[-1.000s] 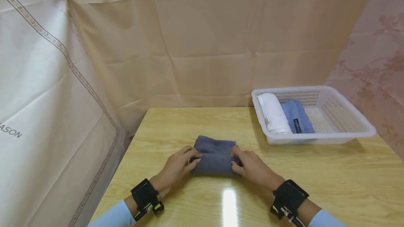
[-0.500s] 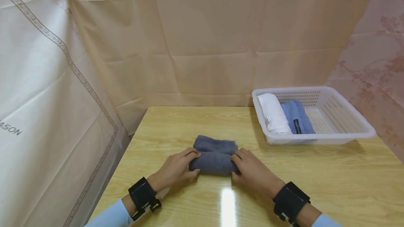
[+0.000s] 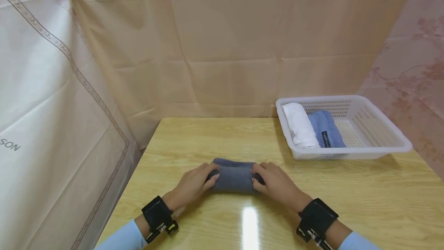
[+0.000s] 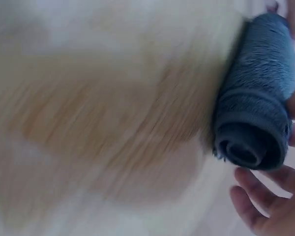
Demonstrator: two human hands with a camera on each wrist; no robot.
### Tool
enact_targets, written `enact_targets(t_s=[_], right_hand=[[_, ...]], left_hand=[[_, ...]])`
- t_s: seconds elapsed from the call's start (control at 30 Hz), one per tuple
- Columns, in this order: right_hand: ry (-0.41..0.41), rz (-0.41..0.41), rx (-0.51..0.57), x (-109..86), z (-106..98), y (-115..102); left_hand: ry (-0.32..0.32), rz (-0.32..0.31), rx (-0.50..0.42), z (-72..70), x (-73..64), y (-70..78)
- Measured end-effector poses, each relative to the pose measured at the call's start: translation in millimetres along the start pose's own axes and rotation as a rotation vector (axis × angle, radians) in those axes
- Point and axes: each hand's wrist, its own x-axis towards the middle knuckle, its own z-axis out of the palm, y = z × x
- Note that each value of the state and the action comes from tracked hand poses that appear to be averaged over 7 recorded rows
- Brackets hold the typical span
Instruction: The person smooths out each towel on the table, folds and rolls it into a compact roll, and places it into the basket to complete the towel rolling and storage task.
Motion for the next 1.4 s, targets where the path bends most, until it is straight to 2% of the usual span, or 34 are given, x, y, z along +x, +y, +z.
enact_targets(t_s=[0.1, 0.17, 0.23, 0.3, 0.4, 0.47, 0.6, 0.63, 0.7, 0.77, 0.9, 0.97, 1.1, 1.2, 1.3, 1.4], right_hand=[[0.053, -0.066, -0.219, -3.5, -0.3, -4.4], [0.059, -0.116, -0.303, -6.1, -0.2, -5.9], [0.068, -0.163, -0.326, -7.6, 0.9, -6.2], [0.086, -0.195, -0.315, -8.3, 2.3, -6.4], [0.084, -0.177, -0.226, -6.3, 2.6, -6.1], [0.041, -0.117, -0.135, -3.3, 0.3, -5.3], [-0.112, 0.056, 0.127, 3.5, -3.9, -3.0], [-0.137, 0.092, 0.167, 4.0, -3.3, -2.8], [-0.148, 0.114, 0.202, 3.2, -0.1, -4.3], [-0.083, 0.048, 0.139, 0.8, 5.5, -7.1], [0.112, -0.123, -0.153, -1.7, 10.3, -16.1], [0.147, -0.159, -0.278, -2.1, 9.6, -21.7], [0.033, -0.11, -0.361, -6.3, 7.5, -36.4], [-0.069, -0.06, -0.389, -7.4, 9.6, -46.8], [-0.121, -0.051, -0.425, -2.9, 14.5, -51.3], [-0.125, -0.038, -0.403, 3.3, 20.4, -46.6]], left_hand=[[0.001, 0.032, 0.125, -3.7, -2.4, 2.0], [-0.016, 0.057, 0.223, -6.4, -4.3, 3.5], [-0.04, 0.081, 0.293, -8.6, -6.7, 5.1], [-0.054, 0.097, 0.311, -9.9, -8.2, 6.3], [-0.077, 0.083, 0.24, -11.0, -7.8, 5.8], [-0.115, 0.033, 0.144, -10.2, -5.8, 2.7], [-0.179, -0.087, -0.056, -5.9, -2.6, -4.1], [-0.186, -0.104, -0.096, -4.1, -2.8, -4.8], [-0.18, -0.108, -0.128, -0.1, -4.4, -3.8], [-0.155, -0.078, -0.108, 2.9, -6.9, -0.4], [-0.058, 0.034, 0.033, 2.2, -8.3, 8.4], [-0.028, 0.09, 0.119, 0.4, -7.0, 10.8], [-0.066, 0.167, 0.294, -0.7, -5.9, 13.5], [-0.131, 0.178, 0.384, 1.8, -3.7, 15.6], [-0.201, 0.138, 0.389, 3.0, 3.0, 16.7], [-0.28, 0.079, 0.328, 1.7, 13.1, 15.0]])
